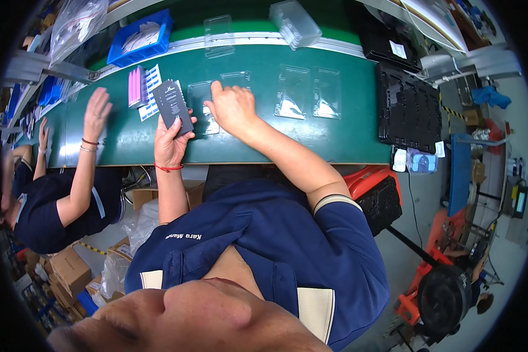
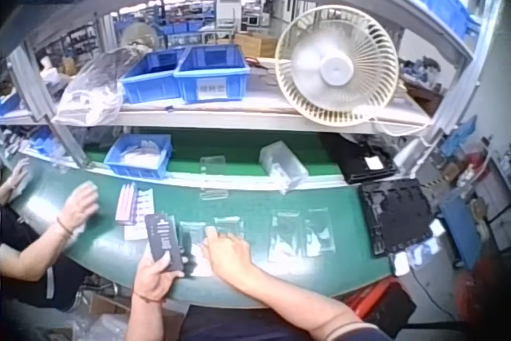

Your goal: The person repeatedly picks up small black electronic devices and places them into clear plastic clamshell packaging. They then take white triangular inserts from a blue bin and place them into the packaging with the devices. The person arranges the packaged items on the green workbench.

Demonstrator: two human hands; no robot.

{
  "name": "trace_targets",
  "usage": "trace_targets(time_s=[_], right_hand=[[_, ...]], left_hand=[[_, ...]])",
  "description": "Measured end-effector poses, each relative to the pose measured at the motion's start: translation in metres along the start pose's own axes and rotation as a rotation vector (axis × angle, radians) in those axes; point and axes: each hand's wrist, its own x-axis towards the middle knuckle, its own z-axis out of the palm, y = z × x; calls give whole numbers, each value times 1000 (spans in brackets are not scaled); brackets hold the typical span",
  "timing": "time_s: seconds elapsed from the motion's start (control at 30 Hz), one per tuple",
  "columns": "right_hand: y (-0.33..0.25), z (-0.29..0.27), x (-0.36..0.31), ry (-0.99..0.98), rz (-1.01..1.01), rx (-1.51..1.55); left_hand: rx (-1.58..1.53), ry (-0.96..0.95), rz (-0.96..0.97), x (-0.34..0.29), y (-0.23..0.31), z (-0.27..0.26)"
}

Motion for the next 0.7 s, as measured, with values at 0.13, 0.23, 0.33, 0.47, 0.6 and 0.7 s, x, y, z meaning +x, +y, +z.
trace_targets(time_s=[0.13,0.23,0.33,0.47,0.6,0.7], right_hand=[[56,-56,-2,113,-122,-200],[116,-113,-8,-141,-307,-420],[164,-126,-28,-141,-469,-409],[184,-132,-29,-183,-462,-337],[190,-135,-35,-232,-284,-272],[197,-131,-43,-189,-195,-201]], left_hand=[[26,-23,-1,1,0,2],[23,-13,11,-3,2,-3],[23,-18,-4,-1,-1,0],[31,-38,-13,6,-3,3],[53,-28,-3,8,-2,3],[75,-9,0,9,0,1]])
